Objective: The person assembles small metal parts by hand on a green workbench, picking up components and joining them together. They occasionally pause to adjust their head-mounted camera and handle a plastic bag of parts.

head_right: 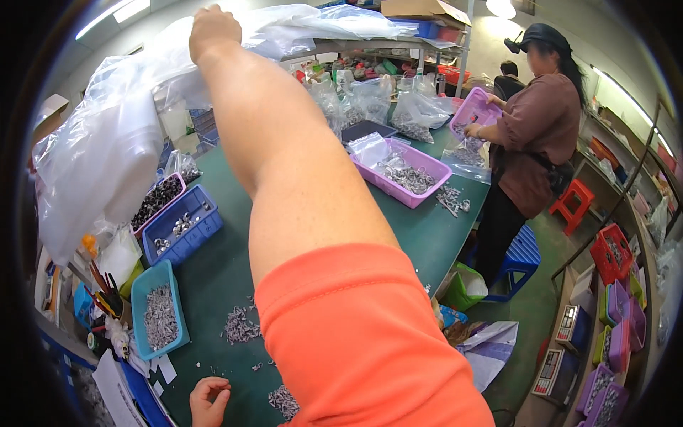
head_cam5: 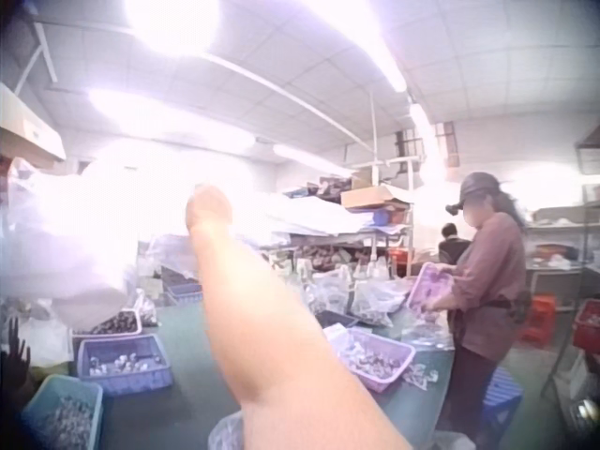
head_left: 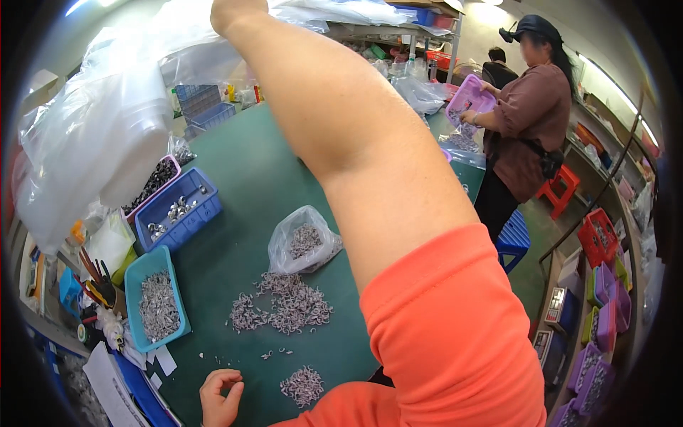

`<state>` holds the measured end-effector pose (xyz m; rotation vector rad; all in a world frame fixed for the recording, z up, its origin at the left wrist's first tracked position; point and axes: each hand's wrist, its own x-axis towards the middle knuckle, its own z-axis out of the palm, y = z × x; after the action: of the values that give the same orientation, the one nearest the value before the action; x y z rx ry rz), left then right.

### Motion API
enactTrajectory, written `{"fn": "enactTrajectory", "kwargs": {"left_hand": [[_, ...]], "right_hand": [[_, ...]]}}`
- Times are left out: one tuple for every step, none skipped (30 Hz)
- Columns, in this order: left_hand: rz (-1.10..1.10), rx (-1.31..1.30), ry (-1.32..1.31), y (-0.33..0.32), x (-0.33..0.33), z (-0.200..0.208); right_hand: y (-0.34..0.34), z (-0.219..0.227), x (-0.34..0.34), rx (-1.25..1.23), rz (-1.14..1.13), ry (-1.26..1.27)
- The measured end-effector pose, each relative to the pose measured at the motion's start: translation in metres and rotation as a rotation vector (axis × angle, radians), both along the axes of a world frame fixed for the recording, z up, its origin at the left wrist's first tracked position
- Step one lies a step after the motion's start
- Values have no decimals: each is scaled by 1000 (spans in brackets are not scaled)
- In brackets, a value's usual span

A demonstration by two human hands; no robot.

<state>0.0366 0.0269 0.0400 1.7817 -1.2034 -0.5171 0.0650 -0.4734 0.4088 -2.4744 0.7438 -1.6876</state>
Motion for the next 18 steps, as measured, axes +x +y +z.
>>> {"fn": "enactTrajectory", "kwargs": {"left_hand": [[8, 0, 5, 0, 0, 0], [-4, 2, -27, 1, -1, 1], [-19, 4, -57, -1, 0, 3], [16, 26, -98, 8, -2, 7], [66, 25, 29, 2, 0, -3], [49, 5, 26, 1, 3, -7], [48, -3, 30, -1, 4, -7], [29, -20, 14, -1, 4, -10], [6, -35, 0, -9, 7, -10], [75, 15, -50, 5, 7, -6], [1, 19, -17, -10, 8, -9], [100, 109, -50, 8, 4, -7], [86, 146, -54, 10, 4, -11], [52, 145, -41, 5, 4, -17], [37, 142, -43, 5, 3, -22], [59, 146, -33, 10, 3, -27], [85, 152, -25, 15, 3, -29], [98, 139, -23, 15, 3, -32]], "right_hand": [[2, 1, 1, 10, -67, 69], [8, -3, -2, 25, -127, 137], [12, -7, -9, 39, -189, 208], [21, -20, -9, 253, -78, 117], [23, -28, -44, 448, -30, 48], [22, -26, -58, 258, -15, -66], [20, -26, -71, 62, -9, -160], [31, -35, -82, -137, 18, -191], [44, -55, -99, -285, 67, -132], [62, -89, -92, -358, 212, -82], [87, -106, -138, -468, 232, 47], [106, -151, -132, -485, 420, 110], [132, -180, -155, -513, 521, 222], [156, -209, -183, -493, 586, 362], [181, -240, -202, -400, 647, 470], [206, -278, -209, -323, 668, 514], [222, -305, -215, -164, 690, 621], [235, -339, -224, 73, 684, 595]]}}
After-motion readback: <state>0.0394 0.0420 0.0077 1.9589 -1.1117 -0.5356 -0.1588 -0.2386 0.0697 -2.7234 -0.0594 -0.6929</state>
